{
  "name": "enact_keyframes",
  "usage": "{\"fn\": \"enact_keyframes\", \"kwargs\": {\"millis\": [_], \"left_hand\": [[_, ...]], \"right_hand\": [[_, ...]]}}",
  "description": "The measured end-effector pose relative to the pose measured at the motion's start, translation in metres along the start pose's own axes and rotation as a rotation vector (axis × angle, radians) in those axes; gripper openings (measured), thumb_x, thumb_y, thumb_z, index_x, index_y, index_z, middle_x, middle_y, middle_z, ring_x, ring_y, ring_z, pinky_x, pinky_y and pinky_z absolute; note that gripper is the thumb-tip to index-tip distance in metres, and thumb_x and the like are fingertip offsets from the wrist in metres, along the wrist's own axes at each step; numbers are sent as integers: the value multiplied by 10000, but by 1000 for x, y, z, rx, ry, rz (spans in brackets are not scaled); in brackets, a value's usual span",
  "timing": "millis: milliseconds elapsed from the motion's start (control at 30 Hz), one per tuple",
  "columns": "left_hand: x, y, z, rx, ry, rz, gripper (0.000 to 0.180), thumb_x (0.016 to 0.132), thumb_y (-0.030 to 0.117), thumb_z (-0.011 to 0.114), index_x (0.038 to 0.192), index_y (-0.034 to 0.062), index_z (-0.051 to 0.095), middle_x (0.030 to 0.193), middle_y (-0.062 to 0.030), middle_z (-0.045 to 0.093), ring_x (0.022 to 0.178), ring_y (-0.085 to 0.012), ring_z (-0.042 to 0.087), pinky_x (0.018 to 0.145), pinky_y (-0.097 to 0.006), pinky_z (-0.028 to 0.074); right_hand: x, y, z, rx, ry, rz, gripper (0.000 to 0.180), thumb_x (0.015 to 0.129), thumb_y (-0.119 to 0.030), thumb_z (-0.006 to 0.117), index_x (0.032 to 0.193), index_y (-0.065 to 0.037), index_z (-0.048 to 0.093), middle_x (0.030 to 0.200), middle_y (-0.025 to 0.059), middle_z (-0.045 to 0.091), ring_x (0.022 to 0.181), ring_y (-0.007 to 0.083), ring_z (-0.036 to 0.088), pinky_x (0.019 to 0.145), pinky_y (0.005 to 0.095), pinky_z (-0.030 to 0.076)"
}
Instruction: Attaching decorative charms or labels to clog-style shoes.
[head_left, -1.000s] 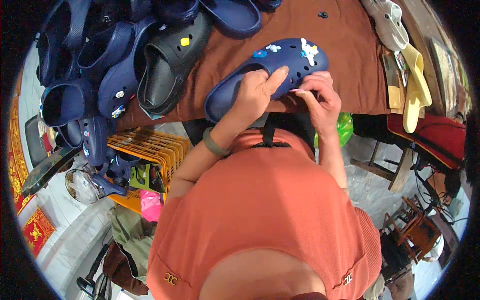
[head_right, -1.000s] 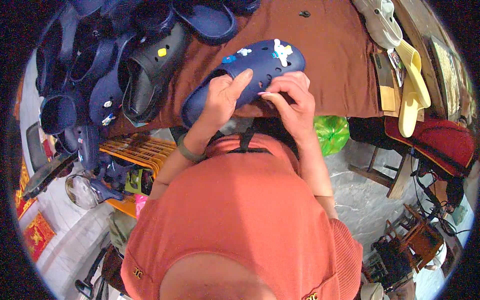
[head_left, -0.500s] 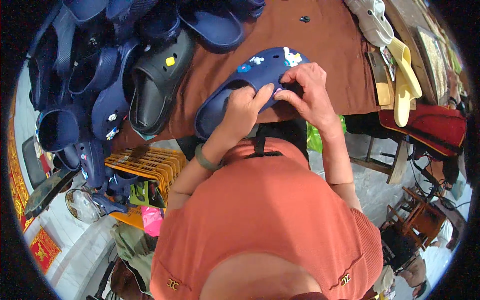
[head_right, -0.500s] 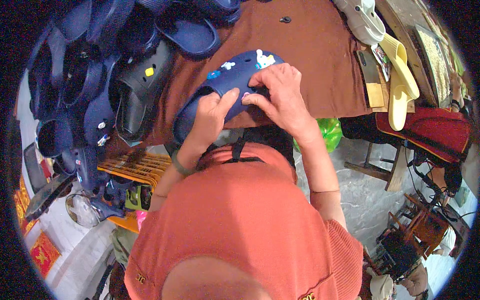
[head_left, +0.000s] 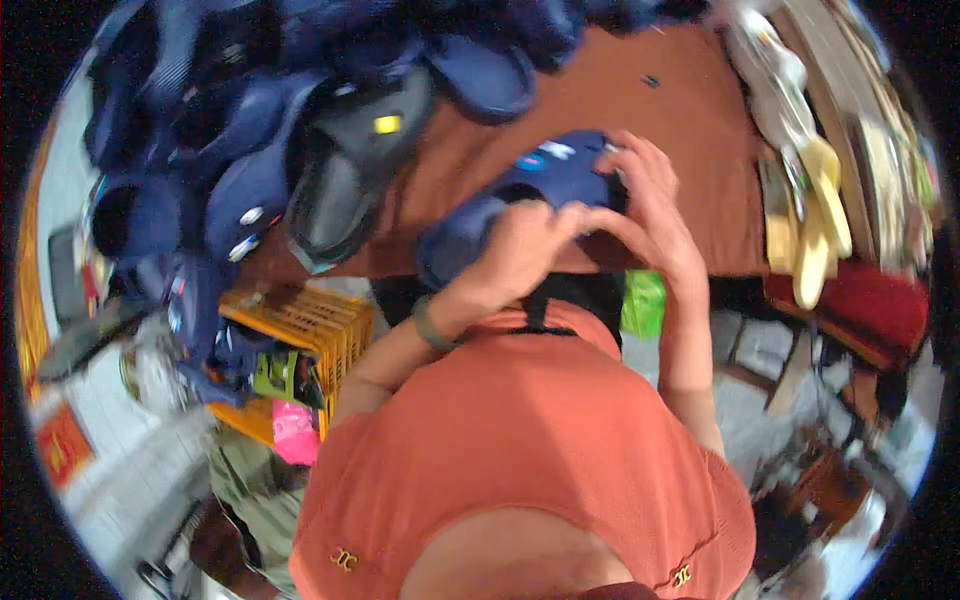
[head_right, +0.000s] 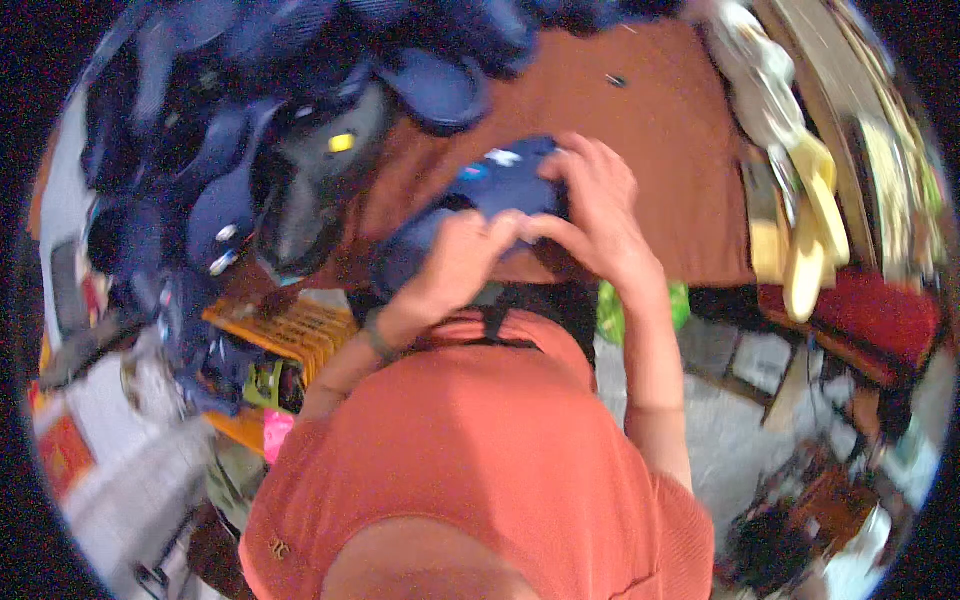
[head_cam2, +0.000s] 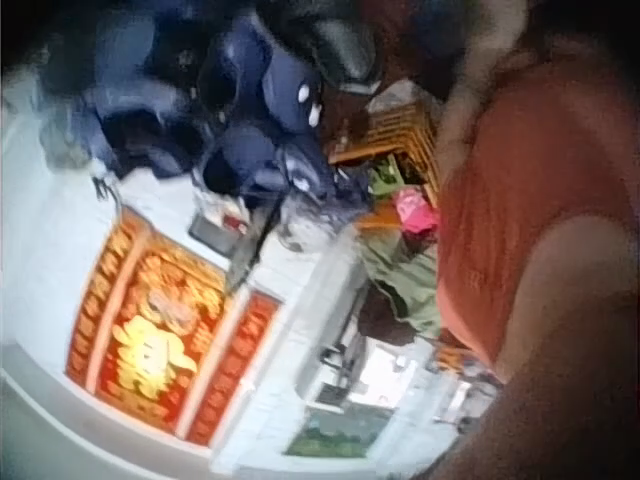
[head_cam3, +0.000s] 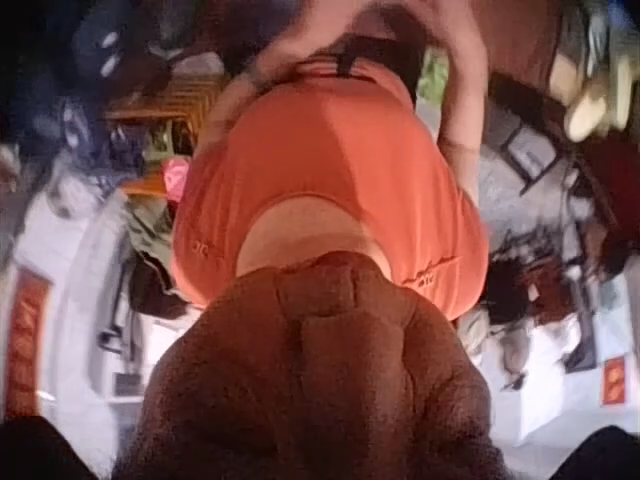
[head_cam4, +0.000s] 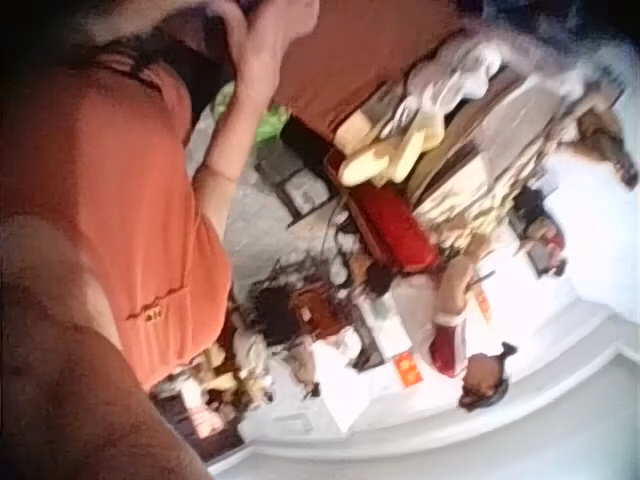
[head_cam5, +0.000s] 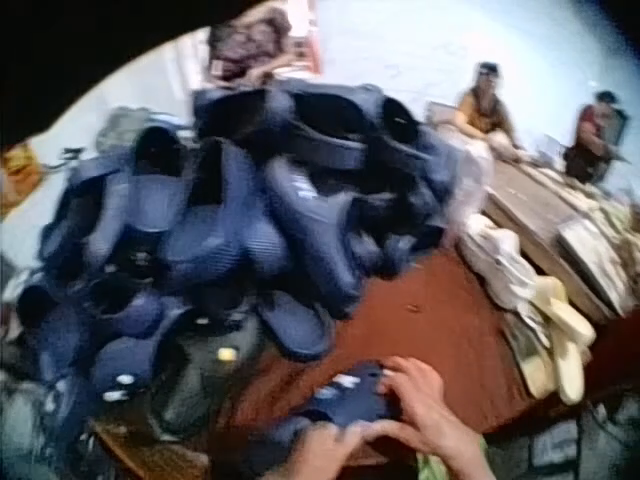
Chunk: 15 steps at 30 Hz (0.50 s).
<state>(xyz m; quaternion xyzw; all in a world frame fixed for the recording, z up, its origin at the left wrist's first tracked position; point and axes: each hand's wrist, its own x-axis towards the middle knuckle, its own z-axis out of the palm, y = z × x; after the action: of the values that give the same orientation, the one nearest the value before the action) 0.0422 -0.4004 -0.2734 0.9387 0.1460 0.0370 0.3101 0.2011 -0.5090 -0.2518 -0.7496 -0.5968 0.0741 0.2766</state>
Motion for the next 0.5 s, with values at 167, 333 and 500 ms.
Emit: {"fn": "enact_keyframes", "kwargs": {"millis": [167, 333, 500], "left_hand": [[-11, 1, -10, -576, 31, 37, 301, 822, 316, 648, 1061, 137, 607, 775, -103, 665, 599, -207, 648, 563, -360, 514], [-4, 6, 6, -672, 191, -3, 434, 644, 365, 728, 849, -7, 641, 695, -188, 628, 631, -314, 623, 591, -395, 491], [-6, 3, 20, -658, 379, 22, 404, 620, 313, 710, 643, -74, 600, 591, -233, 569, 582, -348, 598, 540, -413, 453]], "right_hand": [[-9, 13, 17, 161, 26, -34, 513, 808, -319, 655, 1213, -37, 515, 1318, 178, 475, 1275, 348, 370, 1047, 463, 290], [-16, 18, -8, 174, -128, -20, 532, 802, -161, 652, 1262, 16, 451, 1284, 168, 439, 1186, 299, 410, 972, 407, 367], [6, -5, -31, 409, -277, 4, 299, 868, -182, 592, 1085, 19, 549, 1089, 153, 528, 1010, 234, 479, 857, 380, 392]]}}
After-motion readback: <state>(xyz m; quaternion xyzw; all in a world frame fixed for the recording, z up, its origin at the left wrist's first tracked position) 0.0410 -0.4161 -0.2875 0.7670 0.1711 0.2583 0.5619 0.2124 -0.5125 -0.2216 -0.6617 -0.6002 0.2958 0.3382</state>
